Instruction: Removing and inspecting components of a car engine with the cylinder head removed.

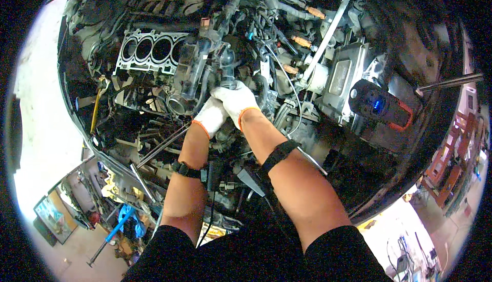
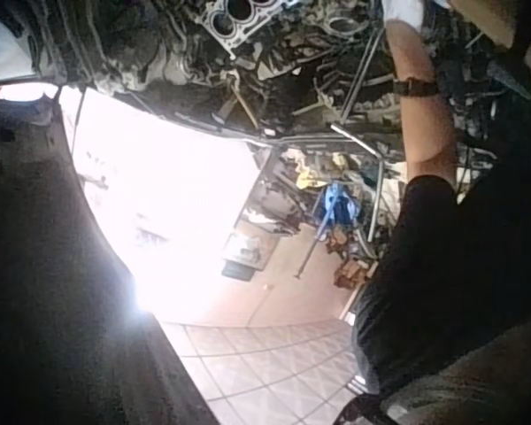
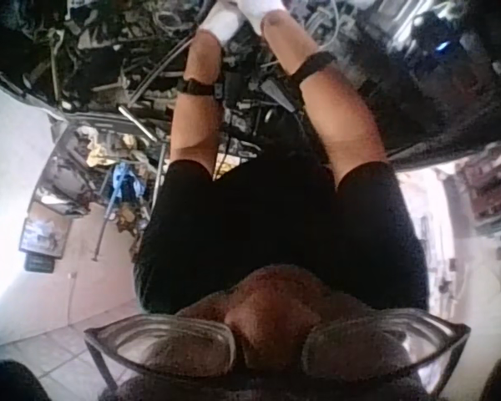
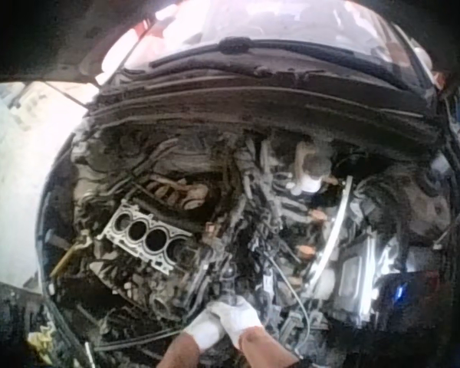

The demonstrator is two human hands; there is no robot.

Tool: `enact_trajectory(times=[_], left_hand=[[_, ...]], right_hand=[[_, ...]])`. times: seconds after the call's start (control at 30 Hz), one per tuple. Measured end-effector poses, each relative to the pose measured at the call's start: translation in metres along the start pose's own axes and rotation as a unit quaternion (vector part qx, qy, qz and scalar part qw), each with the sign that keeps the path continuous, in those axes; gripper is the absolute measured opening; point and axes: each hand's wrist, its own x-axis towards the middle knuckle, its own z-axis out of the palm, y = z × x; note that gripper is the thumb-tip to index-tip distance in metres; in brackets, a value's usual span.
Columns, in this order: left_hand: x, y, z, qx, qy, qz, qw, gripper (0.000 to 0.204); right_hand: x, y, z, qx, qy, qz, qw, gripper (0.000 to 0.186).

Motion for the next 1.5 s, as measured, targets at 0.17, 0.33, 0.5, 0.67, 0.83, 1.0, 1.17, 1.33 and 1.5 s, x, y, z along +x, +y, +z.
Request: enact_trajectory(times=[0.17,0.33,0.5,0.67,0.83,1.0,1.17,1.33,1.5], left_hand=[[-0.001,0.003,-0.006,-0.176,-0.006,0.001,0.984,0.037],[-0.008,-0.018,-0.012,-0.237,-0.055,-0.051,0.969,0.035],[0.000,-0.025,0.000,-0.215,-0.020,-0.014,0.976,0.049],[0.004,-0.013,0.006,-0.261,0.032,-0.086,0.961,0.050],[-0.004,-0.006,0.007,-0.175,0.023,-0.068,0.982,0.049],[-0.012,0.007,0.007,-0.118,0.040,-0.038,0.991,0.048],[-0.026,0.041,-0.002,-0.140,0.073,-0.117,0.980,0.044],[-0.030,0.074,0.003,-0.199,0.073,-0.060,0.976,0.057],[-0.034,0.068,0.022,-0.086,0.028,0.002,0.996,0.057]], right_hand=[[0.004,-0.017,-0.018,-0.005,-0.083,0.013,0.996,0.035],[0.007,-0.022,-0.015,-0.042,-0.124,0.052,0.990,0.025],[0.003,-0.007,-0.008,-0.038,-0.034,-0.005,0.999,0.026],[0.005,-0.001,-0.011,-0.027,-0.051,-0.023,0.998,0.029],[0.006,-0.002,-0.023,-0.022,-0.077,-0.006,0.997,0.031],[-0.001,-0.007,-0.023,-0.039,-0.110,0.011,0.993,0.030],[0.008,-0.022,-0.024,0.025,-0.138,0.027,0.990,0.039],[0.031,-0.054,-0.011,-0.212,-0.066,-0.118,0.968,0.042],[0.041,-0.060,0.002,-0.099,-0.016,0.007,0.995,0.031]])
